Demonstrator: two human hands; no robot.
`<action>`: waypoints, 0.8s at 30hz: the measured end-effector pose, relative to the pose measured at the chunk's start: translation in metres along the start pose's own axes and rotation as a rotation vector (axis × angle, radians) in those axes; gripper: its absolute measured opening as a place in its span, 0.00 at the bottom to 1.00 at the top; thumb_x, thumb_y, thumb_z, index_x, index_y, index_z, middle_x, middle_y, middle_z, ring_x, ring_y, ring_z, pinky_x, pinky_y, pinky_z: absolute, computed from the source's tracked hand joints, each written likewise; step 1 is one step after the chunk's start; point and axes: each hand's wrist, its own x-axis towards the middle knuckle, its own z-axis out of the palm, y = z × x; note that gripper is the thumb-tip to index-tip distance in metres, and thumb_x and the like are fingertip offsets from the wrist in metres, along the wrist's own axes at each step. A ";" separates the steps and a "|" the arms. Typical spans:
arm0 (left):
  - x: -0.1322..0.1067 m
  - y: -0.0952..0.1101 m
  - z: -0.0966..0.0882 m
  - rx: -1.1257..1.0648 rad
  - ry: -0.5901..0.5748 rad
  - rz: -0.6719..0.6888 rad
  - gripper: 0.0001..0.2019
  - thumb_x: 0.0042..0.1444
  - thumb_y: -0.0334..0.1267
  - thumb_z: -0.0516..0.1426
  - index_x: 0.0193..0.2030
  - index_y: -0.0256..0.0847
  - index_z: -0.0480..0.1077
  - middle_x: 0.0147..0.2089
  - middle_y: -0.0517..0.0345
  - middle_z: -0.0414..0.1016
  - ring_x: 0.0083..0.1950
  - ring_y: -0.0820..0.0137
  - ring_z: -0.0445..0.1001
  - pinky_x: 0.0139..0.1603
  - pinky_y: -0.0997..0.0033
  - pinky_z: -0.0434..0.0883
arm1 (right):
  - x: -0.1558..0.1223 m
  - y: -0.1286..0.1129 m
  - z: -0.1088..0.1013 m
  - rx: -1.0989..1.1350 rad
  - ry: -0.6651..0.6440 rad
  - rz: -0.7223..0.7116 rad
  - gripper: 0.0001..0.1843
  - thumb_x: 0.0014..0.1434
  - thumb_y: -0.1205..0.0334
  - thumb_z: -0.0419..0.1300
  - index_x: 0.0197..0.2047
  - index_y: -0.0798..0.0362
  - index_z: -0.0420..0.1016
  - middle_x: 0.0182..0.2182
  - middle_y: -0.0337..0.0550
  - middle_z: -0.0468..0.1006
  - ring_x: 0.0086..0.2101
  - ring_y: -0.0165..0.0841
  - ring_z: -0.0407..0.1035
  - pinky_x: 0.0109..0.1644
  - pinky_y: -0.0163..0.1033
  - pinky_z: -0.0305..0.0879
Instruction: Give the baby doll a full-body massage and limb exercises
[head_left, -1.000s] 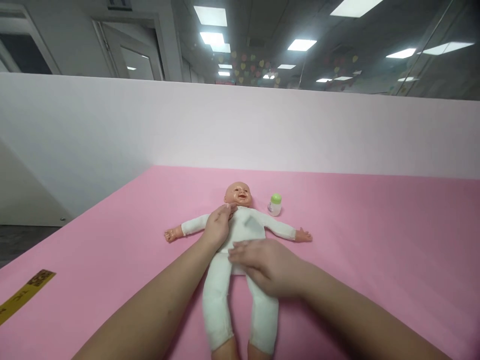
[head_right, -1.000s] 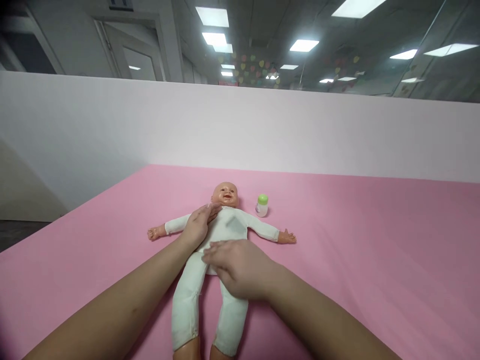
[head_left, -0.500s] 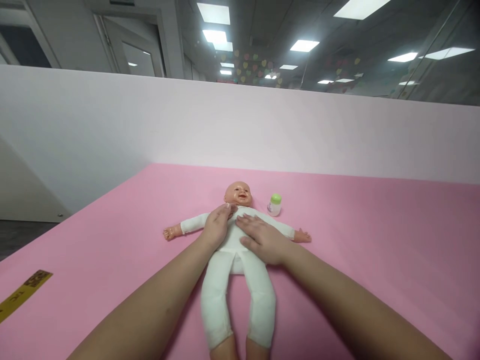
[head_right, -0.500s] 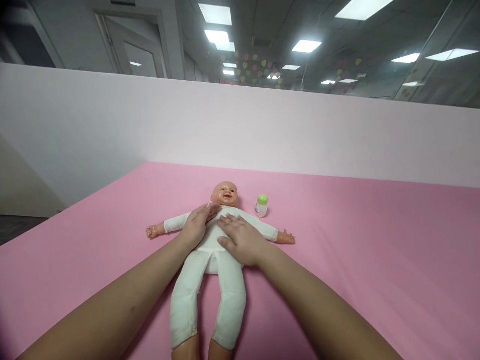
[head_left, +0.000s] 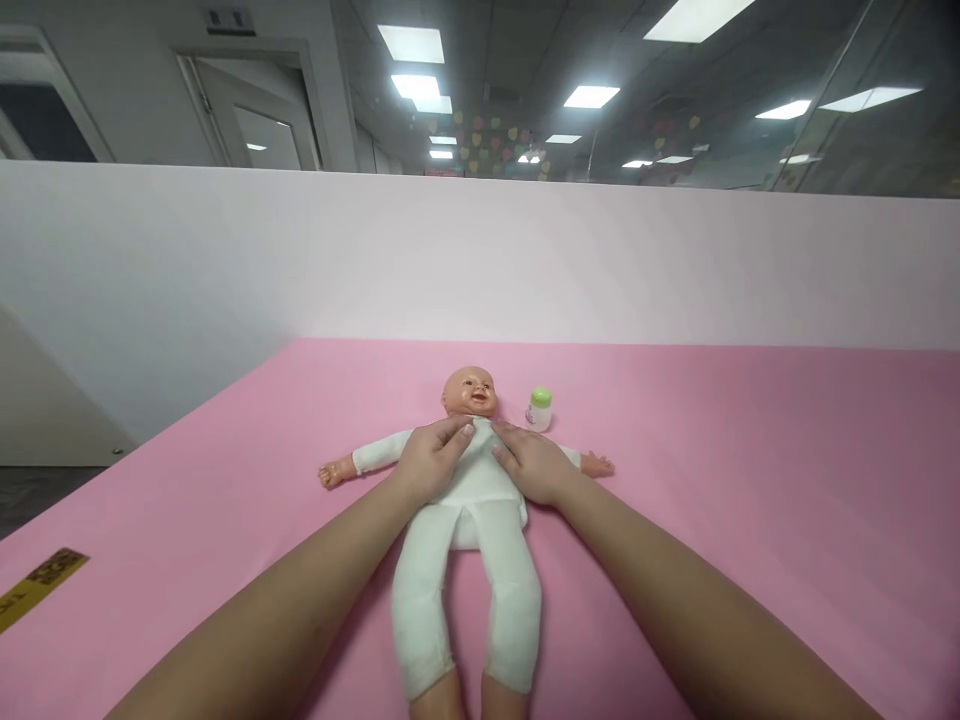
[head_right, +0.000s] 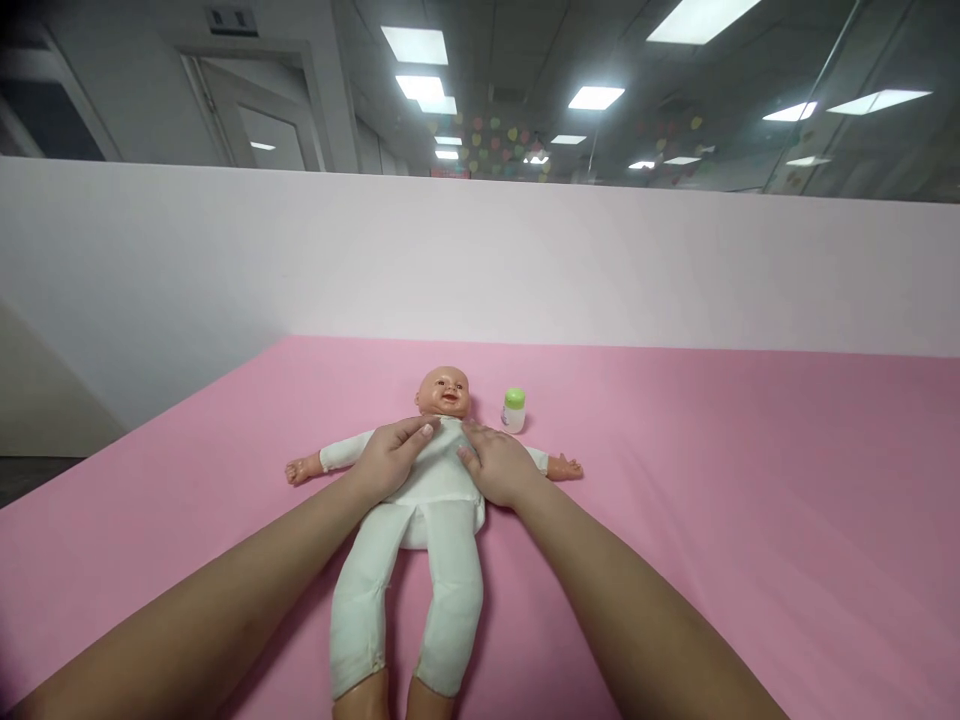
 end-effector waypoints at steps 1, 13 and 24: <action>-0.004 0.005 -0.002 0.031 -0.025 0.012 0.17 0.60 0.52 0.64 0.51 0.49 0.84 0.55 0.51 0.83 0.61 0.45 0.76 0.73 0.43 0.60 | 0.001 0.001 0.001 -0.001 0.003 -0.004 0.34 0.77 0.45 0.45 0.76 0.55 0.60 0.72 0.52 0.63 0.71 0.44 0.58 0.75 0.51 0.52; -0.070 0.049 -0.024 0.181 -0.598 0.265 0.22 0.65 0.41 0.61 0.65 0.53 0.77 0.59 0.47 0.81 0.65 0.46 0.76 0.75 0.41 0.59 | 0.003 0.001 0.006 0.022 0.024 -0.036 0.33 0.76 0.47 0.46 0.76 0.57 0.61 0.71 0.52 0.65 0.70 0.43 0.59 0.75 0.51 0.53; 0.002 -0.022 -0.030 0.565 -0.281 0.157 0.30 0.70 0.55 0.54 0.73 0.44 0.67 0.75 0.53 0.64 0.78 0.56 0.58 0.81 0.48 0.49 | 0.002 0.002 0.005 0.037 0.004 -0.038 0.33 0.76 0.47 0.46 0.77 0.54 0.59 0.72 0.50 0.63 0.71 0.43 0.58 0.75 0.51 0.51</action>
